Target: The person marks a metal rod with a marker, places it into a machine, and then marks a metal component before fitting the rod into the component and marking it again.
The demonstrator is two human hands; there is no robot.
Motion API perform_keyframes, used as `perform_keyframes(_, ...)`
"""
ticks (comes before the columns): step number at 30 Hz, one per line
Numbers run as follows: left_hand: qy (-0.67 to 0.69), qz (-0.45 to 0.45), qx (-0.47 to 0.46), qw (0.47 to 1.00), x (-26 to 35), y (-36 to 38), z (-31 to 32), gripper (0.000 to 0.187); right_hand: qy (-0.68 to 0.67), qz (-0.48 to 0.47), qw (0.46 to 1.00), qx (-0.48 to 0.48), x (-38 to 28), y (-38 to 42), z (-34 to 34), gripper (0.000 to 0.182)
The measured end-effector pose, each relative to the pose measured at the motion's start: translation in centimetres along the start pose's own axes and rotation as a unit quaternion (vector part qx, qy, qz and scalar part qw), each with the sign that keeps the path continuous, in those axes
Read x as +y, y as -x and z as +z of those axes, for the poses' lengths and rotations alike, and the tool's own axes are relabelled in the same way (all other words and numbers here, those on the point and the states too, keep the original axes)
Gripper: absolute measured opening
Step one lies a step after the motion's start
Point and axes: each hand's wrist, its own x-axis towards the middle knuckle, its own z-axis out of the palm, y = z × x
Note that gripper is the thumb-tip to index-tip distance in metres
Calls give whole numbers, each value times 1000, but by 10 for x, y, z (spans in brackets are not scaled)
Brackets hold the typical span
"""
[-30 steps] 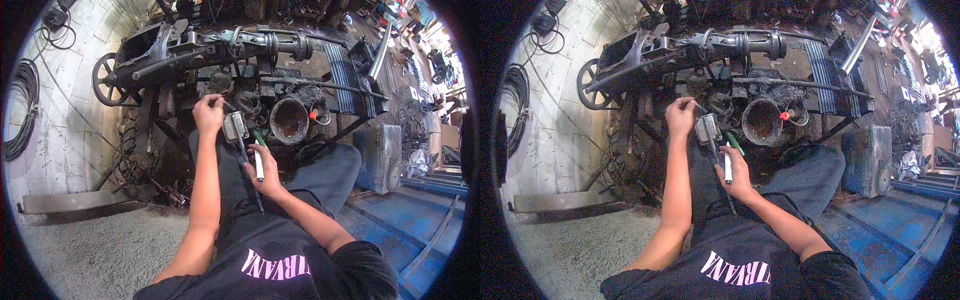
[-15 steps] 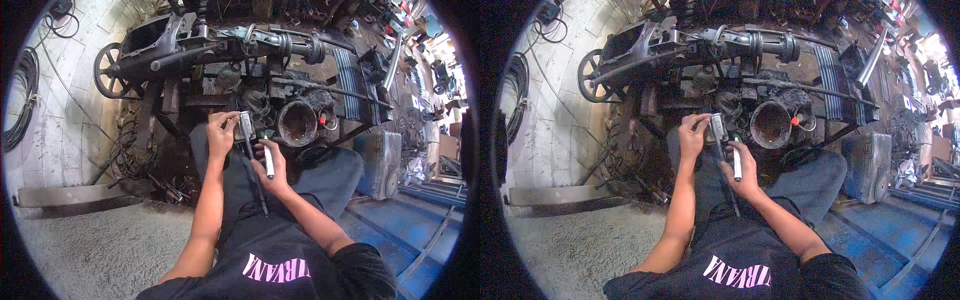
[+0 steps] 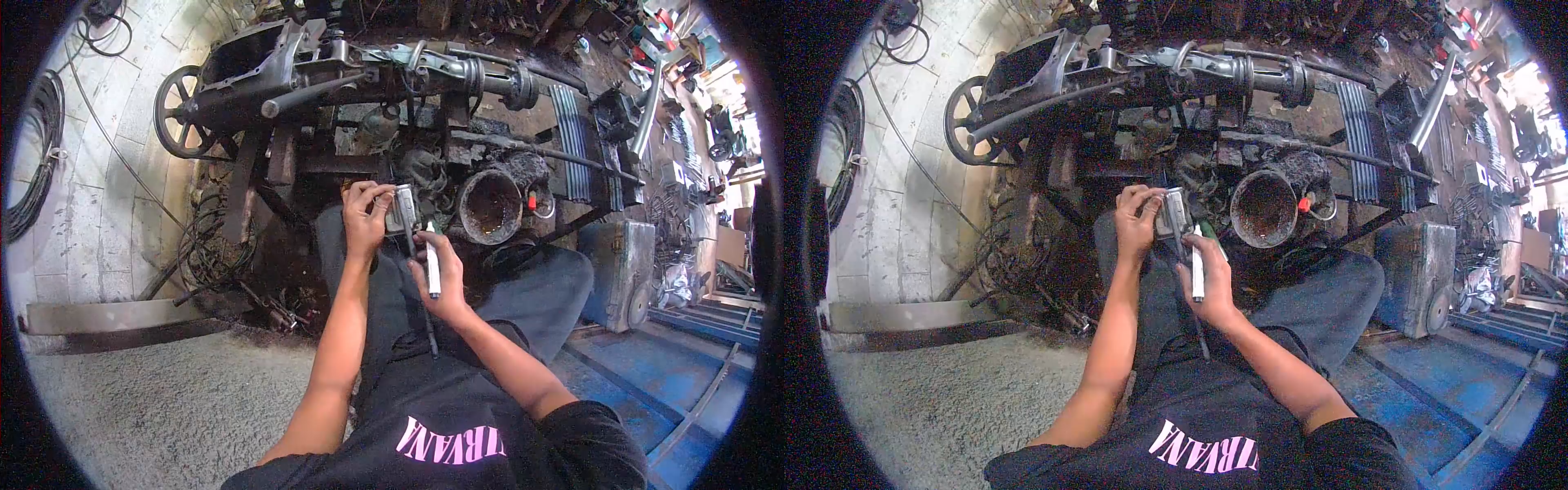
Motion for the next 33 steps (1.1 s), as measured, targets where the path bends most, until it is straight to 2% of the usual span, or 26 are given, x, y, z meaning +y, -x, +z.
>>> perform_keyframes(1, 0, 10, -7, 1000, -1, 0, 0, 13, -28, 25, 999, -2, 0, 1, 1, 52)
perform_keyframes(5, -12, 41, -24, 999, 1, 0, -1, 15, -30, 15, 999, 2, 0, 2, 0, 52)
perform_keyframes(14, 24, 18, -44, 999, 3, -1, -1, 16, -38, -6, 999, -6, 0, 3, -2, 51)
perform_keyframes(21, 21, 46, -47, 998, -3, 1, 0, 19, -25, -11, 1000, 2, 5, 8, 3, 53)
perform_keyframes(23, 142, -106, 40, 983, 2, 6, 2, 23, -27, -6, 1000, 0, 4, 8, 4, 54)
perform_keyframes(24, 95, -92, 78, 988, 2, 10, 1, 27, -28, -7, 1000, 2, 6, 9, 4, 54)
perform_keyframes(25, 97, -92, 78, 988, 20, 15, -5, 27, -29, -7, 1000, 5, 7, 8, 4, 54)
perform_keyframes(27, -69, -160, 49, 984, 59, 34, -22, 26, -29, -12, 999, 11, 7, 8, 4, 54)
perform_keyframes(29, -52, -232, -75, 968, 74, 55, -25, 28, -33, -13, 999, 16, 7, 8, 4, 54)
perform_keyframes(31, 33, -219, -78, 972, 63, 70, -10, 32, -11, -57, 998, 27, 6, 8, 4, 54)
perform_keyframes(33, 29, -257, -98, 961, 62, 69, -7, 30, -27, -31, 999, 9, 12, 12, 9, 55)
